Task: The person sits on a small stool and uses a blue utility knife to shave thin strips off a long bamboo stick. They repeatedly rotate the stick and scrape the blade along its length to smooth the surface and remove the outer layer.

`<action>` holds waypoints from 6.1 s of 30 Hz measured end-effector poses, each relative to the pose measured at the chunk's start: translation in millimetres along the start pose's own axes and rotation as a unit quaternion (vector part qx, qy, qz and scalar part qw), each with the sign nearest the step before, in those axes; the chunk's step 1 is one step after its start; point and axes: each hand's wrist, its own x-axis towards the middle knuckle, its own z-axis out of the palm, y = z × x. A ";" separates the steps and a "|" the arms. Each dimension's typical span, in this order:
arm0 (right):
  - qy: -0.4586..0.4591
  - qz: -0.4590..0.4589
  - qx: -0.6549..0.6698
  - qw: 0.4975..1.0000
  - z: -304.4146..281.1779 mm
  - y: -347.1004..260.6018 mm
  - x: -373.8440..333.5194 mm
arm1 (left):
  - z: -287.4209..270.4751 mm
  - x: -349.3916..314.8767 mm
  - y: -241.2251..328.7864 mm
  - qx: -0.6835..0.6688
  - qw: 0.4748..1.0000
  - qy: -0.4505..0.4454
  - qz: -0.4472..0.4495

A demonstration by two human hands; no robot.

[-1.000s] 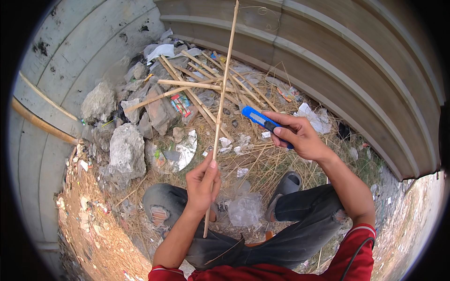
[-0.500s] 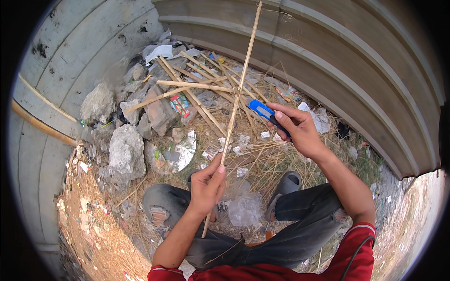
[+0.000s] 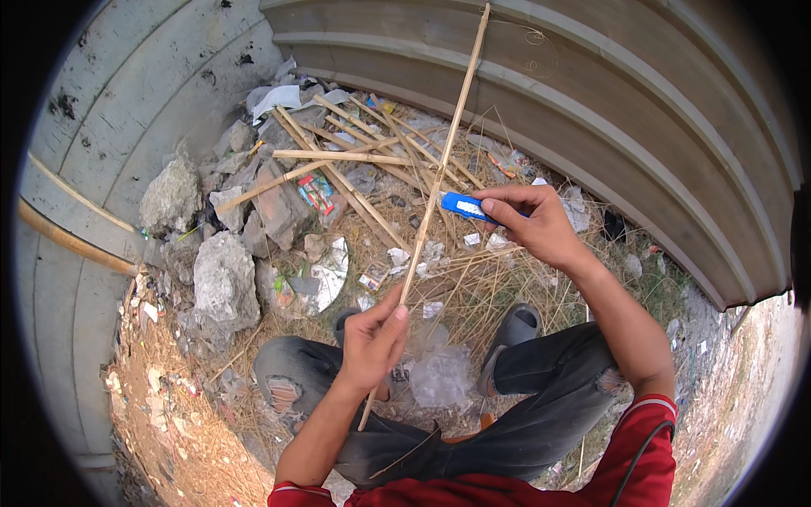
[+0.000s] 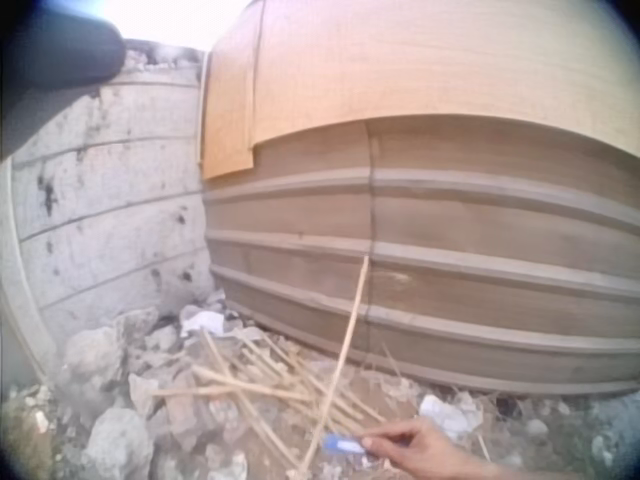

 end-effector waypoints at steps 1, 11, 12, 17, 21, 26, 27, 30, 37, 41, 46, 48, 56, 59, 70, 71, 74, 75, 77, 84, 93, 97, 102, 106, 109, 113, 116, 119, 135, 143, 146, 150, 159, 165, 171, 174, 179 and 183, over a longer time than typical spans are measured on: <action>0.004 0.000 -0.004 1.000 -1.4 -0.3 -0.2 | -0.2 -0.1 -0.1 0.003 1.000 -0.006 0.000; -0.054 -0.044 -0.101 0.993 -18.1 9.2 3.8 | -0.3 -1.0 -0.6 0.008 1.000 -0.015 -0.006; -0.059 -0.060 -0.114 0.990 -19.1 10.5 5.4 | -3.1 -0.5 -2.6 0.014 1.000 -0.021 -0.005; -0.116 -0.026 -0.053 0.991 -23.3 6.2 4.3 | -5.5 -0.7 -1.5 -0.004 0.999 -0.030 -0.021; -0.172 0.006 0.045 0.984 -26.3 5.5 1.5 | -6.1 -0.6 1.2 -0.042 0.998 -0.026 -0.045; -0.195 0.026 0.082 0.977 -27.0 5.0 -0.9 | -3.6 -0.6 3.7 -0.057 0.997 -0.022 -0.056; -0.201 0.031 0.086 0.975 -28.8 3.0 -1.1 | -3.3 -0.6 4.0 -0.058 0.996 -0.020 -0.060; -0.209 0.024 0.088 0.974 -28.9 6.6 0.0 | -2.6 -0.9 5.0 -0.060 0.996 -0.018 -0.065; -0.217 0.028 0.103 0.970 -25.6 4.0 -2.5 | -3.9 0.6 6.9 -0.090 0.992 -0.012 -0.084; -0.202 0.035 0.072 0.976 -24.9 2.6 -3.1 | -4.3 0.4 7.8 -0.084 0.992 -0.011 -0.088; -0.076 0.030 -0.038 0.996 -11.7 5.5 -0.5 | -5.1 0.4 3.1 -0.042 0.996 -0.028 -0.067; -0.058 0.015 -0.029 0.998 -7.3 8.6 0.3 | -4.6 0.6 2.7 -0.054 0.996 -0.031 -0.064; -0.043 -0.027 -0.038 0.998 -4.2 17.1 4.6 | -5.0 0.3 2.5 -0.058 0.996 -0.028 -0.063; -0.039 -0.031 -0.044 0.998 -3.9 18.2 4.8 | -5.3 -0.1 0.6 -0.056 0.996 -0.024 -0.061; -0.208 0.040 0.186 0.959 -15.3 13.9 2.0 | -5.5 0.6 13.2 -0.131 0.985 -0.018 -0.106; -0.210 0.051 0.194 0.957 -14.6 12.4 1.1 | -5.4 0.7 14.0 -0.134 0.985 -0.016 -0.107; -0.213 0.062 0.199 0.955 -13.5 7.3 -1.5 | -5.0 0.9 14.8 -0.139 0.984 -0.015 -0.109; -0.210 0.051 0.191 0.958 -14.9 9.8 0.1 | -5.6 1.0 14.5 -0.137 0.984 -0.017 -0.108; -0.203 0.038 0.182 0.961 -15.0 13.9 1.8 | -6.2 0.9 13.9 -0.143 0.984 -0.017 -0.106; -0.081 0.025 0.002 0.996 -1.2 1.6 -2.1 | -6.6 0.3 5.2 -0.074 0.995 -0.017 -0.058; -0.030 0.009 0.003 1.000 1.7 9.8 -1.6 | -3.9 0.5 4.0 -0.058 0.997 -0.015 -0.054; -0.031 0.006 -0.006 0.999 1.4 11.6 -0.2 | -6.6 0.2 0.3 -0.040 0.998 -0.025 -0.041; -0.026 -0.006 0.011 1.000 1.3 15.9 0.6 | -3.9 0.4 3.2 -0.038 0.998 -0.021 -0.049; -0.025 -0.018 0.025 0.999 2.0 17.6 1.5 | -4.2 0.6 3.5 -0.040 0.998 -0.026 -0.044; -0.036 0.021 -0.002 0.999 1.0 8.6 -1.6 | -5.0 -0.3 3.9 -0.047 0.997 -0.025 -0.048; -0.132 0.057 0.116 0.983 -13.2 13.7 1.9 | -6.0 -0.4 5.4 -0.087 0.994 -0.020 -0.068; -0.195 0.071 0.228 0.951 -20.3 20.9 4.8 | -6.2 0.1 7.6 -0.115 0.989 -0.015 -0.087; -0.206 0.080 0.215 0.951 -19.9 20.0 3.5 | -6.8 0.3 8.6 -0.124 0.988 -0.018 -0.089; -0.159 0.022 0.037 0.986 -15.1 10.8 -1.2 | -5.3 0.4 6.4 -0.070 0.995 -0.025 -0.063; -0.099 0.028 -0.003 0.995 -9.0 13.4 -0.5 | -11.2 -1.5 -1.9 0.013 0.997 -0.047 -0.058; -0.134 0.107 0.107 0.979 -15.3 15.5 3.7 | -7.4 -4.0 8.6 -0.049 0.992 -0.054 -0.100; -0.159 0.169 0.181 0.956 -17.5 16.2 6.5 | -7.4 -3.6 11.2 -0.100 0.984 -0.069 -0.127; -0.215 0.267 0.356 0.869 1.2 33.8 14.8 | -7.2 -1.1 16.0 -0.178 0.968 -0.085 -0.154; -0.082 0.035 0.060 0.994 -2.4 5.0 5.9 | -4.2 4.1 17.4 -0.176 0.976 -0.036 -0.121; -0.041 -0.078 -0.085 0.992 10.9 7.3 -7.3 | -5.7 1.7 14.5 -0.131 0.985 -0.028 -0.109; -0.015 -0.038 -0.101 0.994 5.7 2.5 -9.2 | -3.9 1.8 11.4 -0.123 0.986 -0.035 -0.109; 0.008 0.007 -0.105 0.994 -0.4 1.3 -7.1 | -2.8 1.8 11.5 -0.117 0.987 -0.038 -0.106; 0.006 -0.005 -0.112 0.994 0.8 -0.3 -8.2 | -3.3 1.8 9.8 -0.116 0.987 -0.039 -0.105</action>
